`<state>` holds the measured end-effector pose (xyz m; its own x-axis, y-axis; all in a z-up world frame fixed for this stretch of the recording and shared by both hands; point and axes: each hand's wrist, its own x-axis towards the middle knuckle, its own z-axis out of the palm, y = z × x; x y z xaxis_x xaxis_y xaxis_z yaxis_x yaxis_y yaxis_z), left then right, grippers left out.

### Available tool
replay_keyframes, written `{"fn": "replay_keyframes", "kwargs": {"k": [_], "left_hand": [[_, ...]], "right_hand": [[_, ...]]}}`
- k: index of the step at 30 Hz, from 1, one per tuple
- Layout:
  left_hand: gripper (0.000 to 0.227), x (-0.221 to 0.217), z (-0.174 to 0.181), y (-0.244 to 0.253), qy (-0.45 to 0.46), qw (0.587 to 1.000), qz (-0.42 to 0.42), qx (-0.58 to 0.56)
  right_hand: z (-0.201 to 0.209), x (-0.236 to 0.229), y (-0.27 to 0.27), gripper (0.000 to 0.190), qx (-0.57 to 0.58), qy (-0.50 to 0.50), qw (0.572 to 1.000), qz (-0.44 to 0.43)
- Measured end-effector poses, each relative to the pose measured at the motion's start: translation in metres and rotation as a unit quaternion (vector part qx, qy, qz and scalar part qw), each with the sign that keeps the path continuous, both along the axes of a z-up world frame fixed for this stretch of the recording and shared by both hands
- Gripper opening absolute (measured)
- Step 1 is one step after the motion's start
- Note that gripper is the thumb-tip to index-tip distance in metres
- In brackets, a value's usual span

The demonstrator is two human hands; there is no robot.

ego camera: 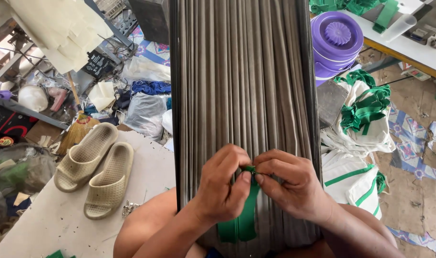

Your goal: Assembling zippers by threading sliders onto zipper tape using a manual jig

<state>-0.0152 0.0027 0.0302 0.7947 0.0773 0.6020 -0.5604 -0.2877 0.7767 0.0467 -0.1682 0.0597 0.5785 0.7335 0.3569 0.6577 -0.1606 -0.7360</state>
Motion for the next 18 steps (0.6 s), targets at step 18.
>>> {"fn": "replay_keyframes", "kwargs": {"k": [18], "left_hand": [[0.009, 0.014, -0.015, 0.022, 0.227, 0.962, -0.153, 0.008]], "right_hand": [[0.001, 0.016, -0.006, 0.011, -0.09, -0.14, 0.986, 0.027]]}}
